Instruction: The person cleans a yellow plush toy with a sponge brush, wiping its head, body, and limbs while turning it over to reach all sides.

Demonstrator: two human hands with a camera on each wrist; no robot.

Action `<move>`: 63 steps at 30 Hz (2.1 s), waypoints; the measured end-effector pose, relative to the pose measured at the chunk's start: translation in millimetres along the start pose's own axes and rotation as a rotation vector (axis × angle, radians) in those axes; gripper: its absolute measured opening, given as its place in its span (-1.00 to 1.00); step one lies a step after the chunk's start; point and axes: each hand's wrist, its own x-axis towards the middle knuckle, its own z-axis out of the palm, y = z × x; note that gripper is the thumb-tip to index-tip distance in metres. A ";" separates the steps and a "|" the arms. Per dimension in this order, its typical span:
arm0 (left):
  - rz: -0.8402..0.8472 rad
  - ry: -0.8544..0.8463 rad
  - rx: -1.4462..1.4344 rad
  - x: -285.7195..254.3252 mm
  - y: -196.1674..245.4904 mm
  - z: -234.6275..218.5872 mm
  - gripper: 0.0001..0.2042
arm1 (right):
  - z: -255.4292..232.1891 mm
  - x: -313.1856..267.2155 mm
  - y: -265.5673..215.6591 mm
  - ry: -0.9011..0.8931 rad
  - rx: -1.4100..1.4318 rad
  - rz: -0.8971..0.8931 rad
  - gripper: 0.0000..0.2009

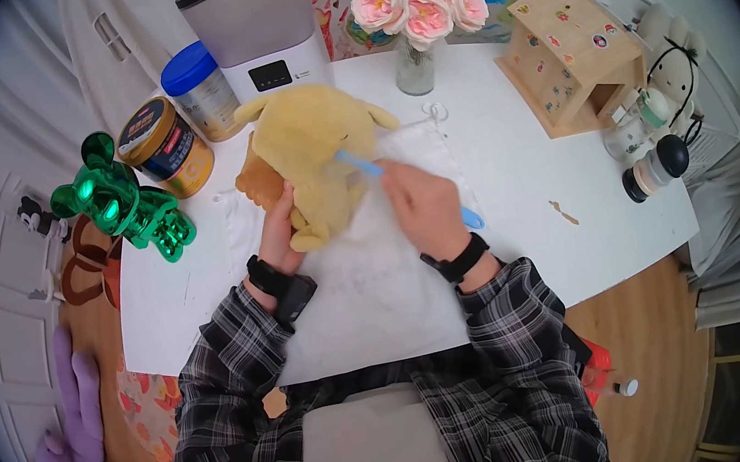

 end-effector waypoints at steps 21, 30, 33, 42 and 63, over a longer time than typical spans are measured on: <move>-0.097 -0.039 -0.211 1.5 6.1 0.6 -0.57 | -8.3 4.9 15.4 0.030 0.039 0.133 -0.81; -0.090 -0.032 -0.164 6.2 0.4 -14.5 -0.53 | -0.7 -0.9 12.0 -0.184 0.044 -0.129 -0.75; -0.088 -0.049 -0.167 2.9 4.0 -0.3 -0.53 | -7.0 2.4 7.1 -0.041 0.181 -0.054 -0.68; -0.099 -0.077 -0.080 -1.8 7.4 8.5 -0.51 | -42.2 6.8 -0.2 0.172 0.102 -0.427 -0.60; -0.101 -0.077 -0.098 2.1 3.9 4.7 -0.56 | -40.5 8.7 24.2 -0.006 1.386 0.213 -0.42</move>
